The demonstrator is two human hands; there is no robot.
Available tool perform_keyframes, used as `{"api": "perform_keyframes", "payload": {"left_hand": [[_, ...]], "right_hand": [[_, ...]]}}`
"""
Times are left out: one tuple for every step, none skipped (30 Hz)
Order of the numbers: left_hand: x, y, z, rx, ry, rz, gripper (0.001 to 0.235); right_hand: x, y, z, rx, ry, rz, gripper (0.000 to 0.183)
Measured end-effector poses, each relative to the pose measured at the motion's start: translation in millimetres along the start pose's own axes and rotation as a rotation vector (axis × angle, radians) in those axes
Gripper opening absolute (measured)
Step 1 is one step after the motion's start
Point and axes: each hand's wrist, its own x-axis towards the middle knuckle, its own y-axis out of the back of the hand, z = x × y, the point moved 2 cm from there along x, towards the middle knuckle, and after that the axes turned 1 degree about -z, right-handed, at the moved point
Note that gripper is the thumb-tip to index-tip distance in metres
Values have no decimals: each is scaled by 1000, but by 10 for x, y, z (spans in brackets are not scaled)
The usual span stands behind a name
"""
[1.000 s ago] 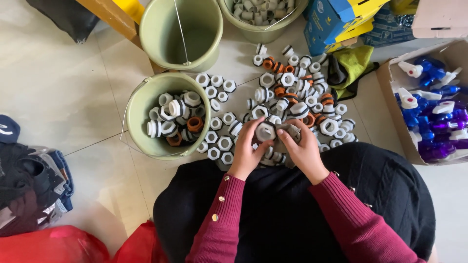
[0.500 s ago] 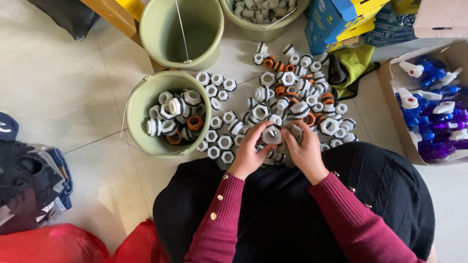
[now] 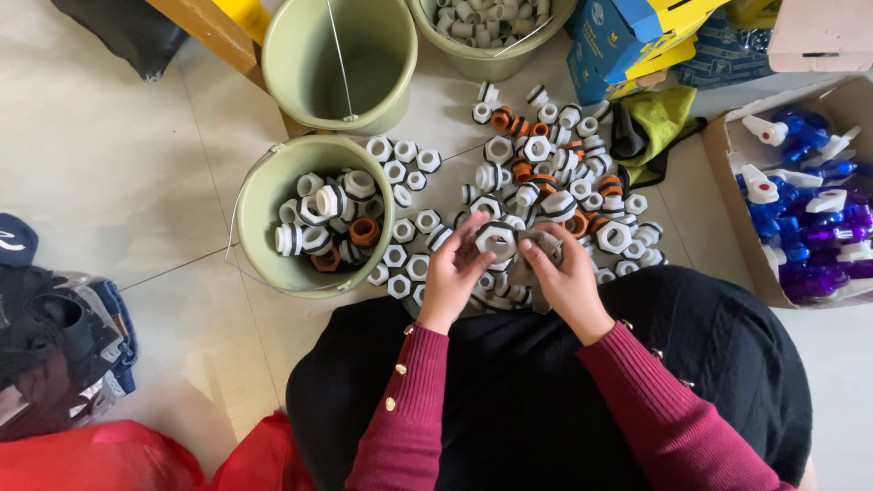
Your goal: The person sits on the floor and assembles white plastic hexagonal parts with orange rings by hand. They pick up the components, fit them together, and place the assembled units into a green bucket.
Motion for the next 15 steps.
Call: {"api": "perform_keyframes", "payload": {"left_hand": [[8,-9,20,1,-1,0,50],[3,-14,25,-11,57,34,42],[-1,-18,29,-24,115,67,34],[7,-19,41,-23,116,68,34],[14,-15,46,-17,156,93,33],[13,-12,49,-12,196,119,32],[7,-7,9,-11,198,121,32],[7,-3,-5,176,77,128,32],[3,-5,-18,362,-46,134,33],[6,-20,-34,361,-46,131,33],[5,-38,-36,429,-111,121,34],[-7,-52,-37,498,-174,115,36],[-13,-71,-20,497,-173,116,36],[-25,-101,-8,562,-161,37,33],[-39,-128,4,625,-148,-42,30]], "right_hand": [[-6,-15,18,0,1,-1,15],[-22,-32,37,-11,9,-23,15],[-38,-50,57,-22,18,-46,15],[-38,-53,47,-22,17,-47,15],[-38,-59,33,-35,42,-60,13],[-45,-64,20,-49,65,-73,12],[-42,-71,24,-49,63,-76,12],[-42,-69,22,-70,92,-50,11],[-43,-67,20,-91,122,-25,10],[-31,-54,34,-93,121,-22,10],[-21,-40,43,-119,136,-6,10],[-16,-32,53,-145,150,7,10],[-7,-16,56,-147,149,6,10],[3,-6,54,-168,173,8,9],[11,1,50,-189,197,10,9]]}}
